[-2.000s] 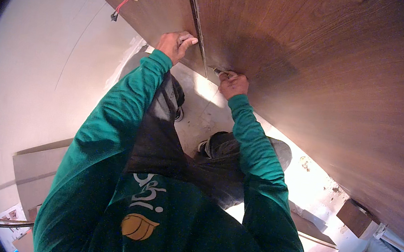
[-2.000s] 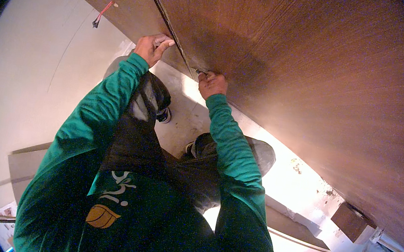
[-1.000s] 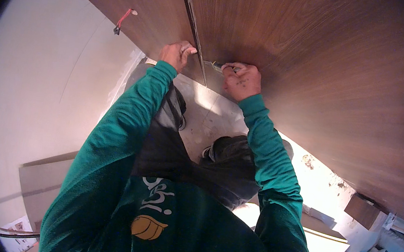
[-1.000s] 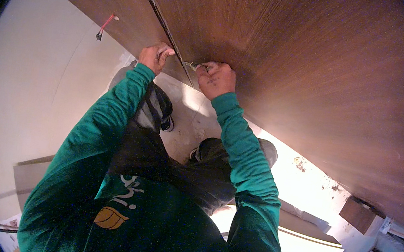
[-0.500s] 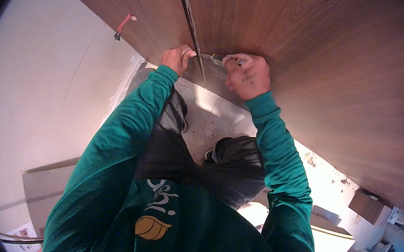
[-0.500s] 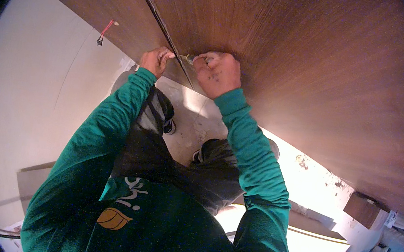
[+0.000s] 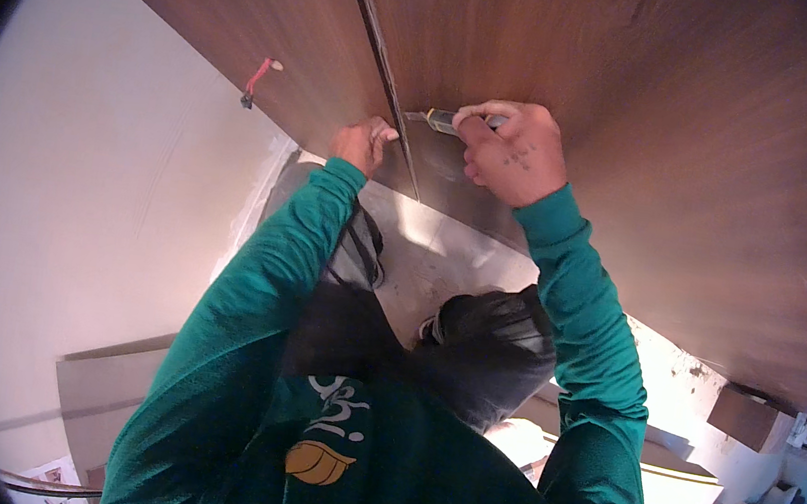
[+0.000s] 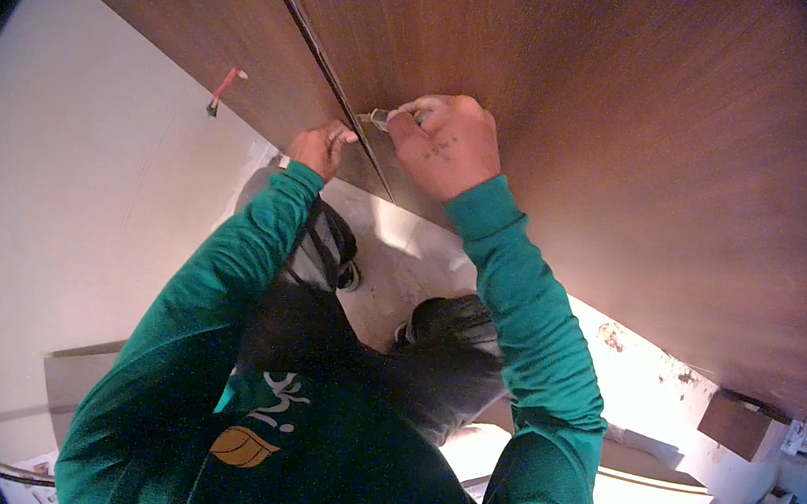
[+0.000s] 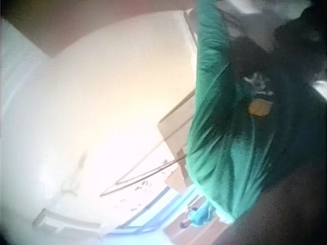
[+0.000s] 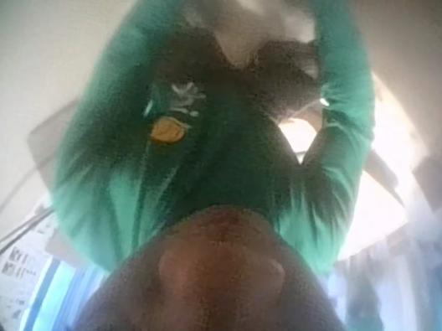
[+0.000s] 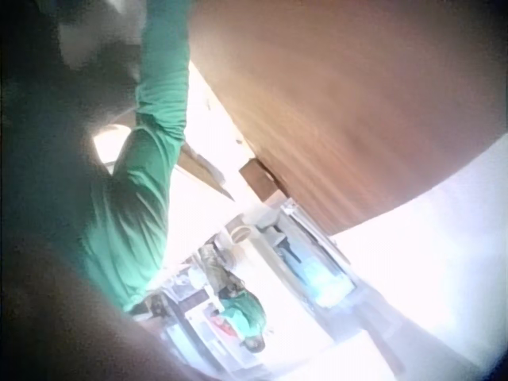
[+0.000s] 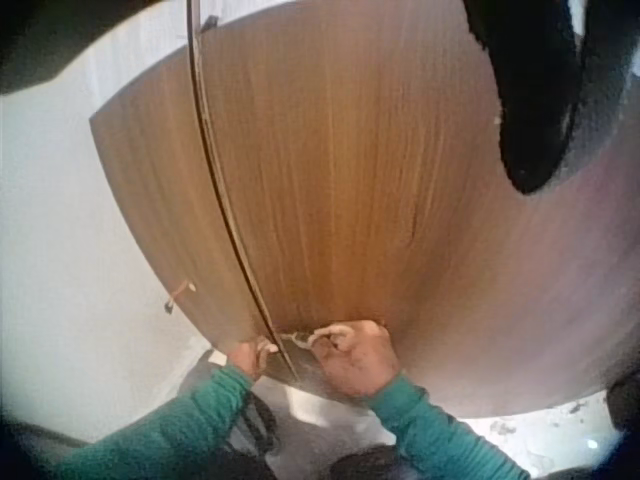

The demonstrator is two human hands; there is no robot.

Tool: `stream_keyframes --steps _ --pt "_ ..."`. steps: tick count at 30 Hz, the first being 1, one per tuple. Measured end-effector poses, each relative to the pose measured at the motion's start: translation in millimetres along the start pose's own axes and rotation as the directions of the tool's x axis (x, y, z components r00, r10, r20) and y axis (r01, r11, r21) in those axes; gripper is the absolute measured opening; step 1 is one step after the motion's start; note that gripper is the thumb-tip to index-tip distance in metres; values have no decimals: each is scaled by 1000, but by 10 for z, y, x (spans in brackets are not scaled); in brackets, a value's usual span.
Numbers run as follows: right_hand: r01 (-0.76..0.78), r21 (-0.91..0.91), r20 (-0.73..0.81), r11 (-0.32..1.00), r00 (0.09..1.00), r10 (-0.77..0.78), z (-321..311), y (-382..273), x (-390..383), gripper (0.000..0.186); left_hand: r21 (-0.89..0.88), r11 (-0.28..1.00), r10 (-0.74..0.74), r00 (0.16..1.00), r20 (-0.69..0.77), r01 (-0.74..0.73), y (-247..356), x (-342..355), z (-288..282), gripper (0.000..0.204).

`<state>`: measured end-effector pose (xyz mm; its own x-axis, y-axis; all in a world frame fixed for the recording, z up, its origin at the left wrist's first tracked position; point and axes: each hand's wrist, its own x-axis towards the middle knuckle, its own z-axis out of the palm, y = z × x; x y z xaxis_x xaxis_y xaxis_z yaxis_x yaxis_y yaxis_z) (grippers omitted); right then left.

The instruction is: The person installs edge banding on a wooden cabinet door. They position the strip along the edge, use a utility knife to trim the excess, and press the strip into place.

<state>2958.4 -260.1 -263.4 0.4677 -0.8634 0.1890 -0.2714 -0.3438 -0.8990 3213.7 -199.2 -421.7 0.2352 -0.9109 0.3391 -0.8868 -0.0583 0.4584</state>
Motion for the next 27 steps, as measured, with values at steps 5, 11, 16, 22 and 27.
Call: stream_keyframes --steps 5,11,16,22,27 --pt "-24 39 15 999 1000 24 -74 -177 15 24 46 999 -21 1000 -21 22 -34 -25 46 16" --pt "149 41 -23 988 989 -148 -187 -274 46 22 11 997 -80 996 26 79 82 7 7 8" --pt "-92 98 109 991 991 82 -479 -420 -76 21 -18 1000 -16 999 51 17 47 22 131 13" --pt "27 658 -89 752 995 42 -1026 -679 -848 50 -141 990 28 1000 3 -27 43 -53 71 16" --pt "273 790 -292 549 955 -55 -863 -978 -915 59 -140 986 -69 984 164 92 73 -66 -130 18"
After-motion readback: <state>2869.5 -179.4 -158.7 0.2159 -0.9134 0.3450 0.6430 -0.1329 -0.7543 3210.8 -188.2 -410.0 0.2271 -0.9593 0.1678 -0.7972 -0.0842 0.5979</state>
